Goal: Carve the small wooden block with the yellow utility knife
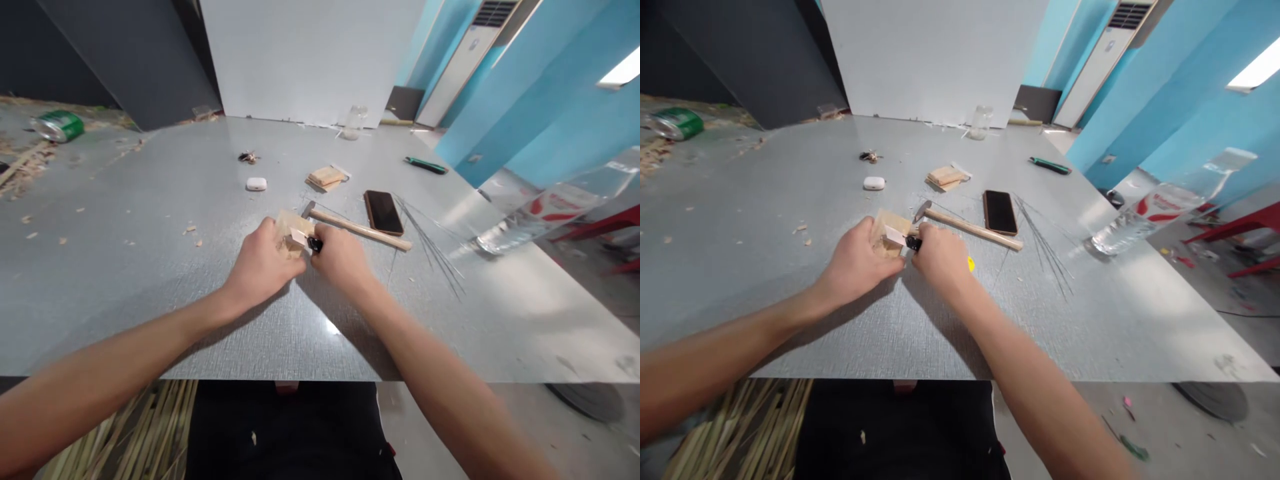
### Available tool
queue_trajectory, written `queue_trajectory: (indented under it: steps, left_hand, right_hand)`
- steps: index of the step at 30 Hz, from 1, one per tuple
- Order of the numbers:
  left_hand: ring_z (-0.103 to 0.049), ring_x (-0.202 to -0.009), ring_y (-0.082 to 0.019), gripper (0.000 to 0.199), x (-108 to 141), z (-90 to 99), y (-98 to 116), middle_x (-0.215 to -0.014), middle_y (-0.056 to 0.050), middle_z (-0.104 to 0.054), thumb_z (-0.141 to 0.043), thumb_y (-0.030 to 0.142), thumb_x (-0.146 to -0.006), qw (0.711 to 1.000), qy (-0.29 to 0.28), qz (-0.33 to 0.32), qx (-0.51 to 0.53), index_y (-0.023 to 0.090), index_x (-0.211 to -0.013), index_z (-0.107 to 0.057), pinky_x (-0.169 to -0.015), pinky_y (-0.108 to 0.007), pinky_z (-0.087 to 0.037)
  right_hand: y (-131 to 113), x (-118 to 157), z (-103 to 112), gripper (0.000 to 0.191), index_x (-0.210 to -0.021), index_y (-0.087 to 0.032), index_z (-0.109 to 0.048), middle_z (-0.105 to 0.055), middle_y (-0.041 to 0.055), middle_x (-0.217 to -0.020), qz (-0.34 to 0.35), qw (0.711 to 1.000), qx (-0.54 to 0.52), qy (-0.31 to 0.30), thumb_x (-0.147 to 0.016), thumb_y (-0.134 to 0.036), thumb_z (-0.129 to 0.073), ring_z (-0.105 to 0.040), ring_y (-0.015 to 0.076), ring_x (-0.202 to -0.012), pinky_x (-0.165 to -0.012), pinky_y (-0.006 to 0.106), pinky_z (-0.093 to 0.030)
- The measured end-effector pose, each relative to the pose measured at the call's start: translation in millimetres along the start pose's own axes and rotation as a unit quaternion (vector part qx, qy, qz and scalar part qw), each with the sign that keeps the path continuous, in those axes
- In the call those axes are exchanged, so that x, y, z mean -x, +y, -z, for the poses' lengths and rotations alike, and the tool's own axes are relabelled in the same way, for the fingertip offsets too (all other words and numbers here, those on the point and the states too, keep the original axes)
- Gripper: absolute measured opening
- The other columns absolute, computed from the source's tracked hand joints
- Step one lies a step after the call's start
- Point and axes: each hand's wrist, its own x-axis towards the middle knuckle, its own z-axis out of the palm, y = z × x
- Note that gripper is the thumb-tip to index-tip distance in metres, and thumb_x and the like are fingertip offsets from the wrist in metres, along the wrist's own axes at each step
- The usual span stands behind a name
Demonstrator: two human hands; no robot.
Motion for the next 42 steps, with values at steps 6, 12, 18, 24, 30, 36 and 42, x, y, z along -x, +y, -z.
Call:
queue_trajectory:
  steps: [6,12,18,24,30,36,42]
  left_hand:
    - [-0.065,-0.075,-0.022,0.038,-20,-4.1,-10,-0.085,-0.004,-0.071,-0.082,0.019,-0.064,1.000,0.003,0.012,-0.015,0.024,-0.087,-0.053,-0.064,-0.035,-0.043]
    - [-0.066,-0.072,-0.022,0.035,-40,-7.7,-24,-0.085,-0.004,-0.072,-0.081,0.019,-0.065,0.999,0.013,0.039,0.028,0.023,-0.090,-0.057,-0.060,-0.033,-0.045]
    - [-0.065,-0.064,-0.019,0.033,-41,2.4,-30,-0.082,-0.002,-0.071,-0.081,0.025,-0.068,0.997,0.020,0.040,0.060,0.023,-0.089,-0.054,-0.057,-0.031,-0.047]
    - [-0.068,-0.067,-0.019,0.033,-41,7.3,-21,-0.084,-0.003,-0.073,-0.081,0.025,-0.068,0.996,0.011,0.030,0.080,0.022,-0.091,-0.058,-0.058,-0.030,-0.049]
    - [-0.069,-0.075,-0.020,0.033,-26,11.2,-8,-0.086,-0.003,-0.073,-0.078,0.019,-0.067,0.997,0.009,-0.003,0.071,0.022,-0.092,-0.058,-0.063,-0.032,-0.049]
    - [-0.061,-0.069,-0.018,0.038,0,22.5,15,-0.077,0.001,-0.066,-0.080,0.022,-0.067,0.997,0.068,-0.024,0.011,0.026,-0.083,-0.046,-0.060,-0.032,-0.042]
    - [-0.053,-0.063,-0.016,0.039,15,11.2,16,-0.071,0.003,-0.060,-0.080,0.021,-0.065,0.997,0.069,0.024,-0.015,0.026,-0.081,-0.045,-0.057,-0.032,-0.038]
  right_hand:
    - [3,-22,-7,0.030,-0.119,-0.019,-0.074,-0.083,0.0154,-0.109,0.001,0.999,0.000,0.048,-0.092,-0.013,-0.061,-0.077,0.0318,-0.099,-0.074,0.034,-0.048]
    - [2,-59,1,0.026,-0.121,-0.017,-0.076,-0.082,0.0190,-0.111,-0.016,0.998,0.008,0.053,-0.103,-0.019,-0.057,-0.079,0.0319,-0.103,-0.081,0.035,-0.053]
    - [10,-65,20,0.025,-0.120,-0.011,-0.076,-0.081,0.0240,-0.116,-0.021,0.998,0.005,0.063,-0.101,-0.023,-0.064,-0.078,0.0351,-0.108,-0.083,0.037,-0.052]
    - [-3,-34,8,0.019,-0.103,-0.017,-0.078,-0.083,0.0160,-0.105,0.050,0.999,-0.012,0.015,-0.094,-0.016,-0.062,-0.078,0.0284,-0.095,-0.070,0.031,-0.046]
    - [-11,-21,10,0.026,-0.107,-0.019,-0.078,-0.083,0.0151,-0.109,0.067,0.998,-0.015,0.000,-0.089,-0.010,-0.061,-0.078,0.0281,-0.094,-0.068,0.031,-0.044]
    - [-17,-4,22,0.022,-0.099,-0.019,-0.077,-0.083,0.0152,-0.102,0.051,0.999,-0.006,0.018,-0.090,-0.009,-0.059,-0.076,0.0281,-0.088,-0.064,0.032,-0.039]
    - [-9,-18,15,0.022,-0.105,-0.019,-0.077,-0.082,0.0152,-0.105,0.003,0.999,-0.022,0.040,-0.090,-0.011,-0.063,-0.076,0.0292,-0.097,-0.071,0.031,-0.043]
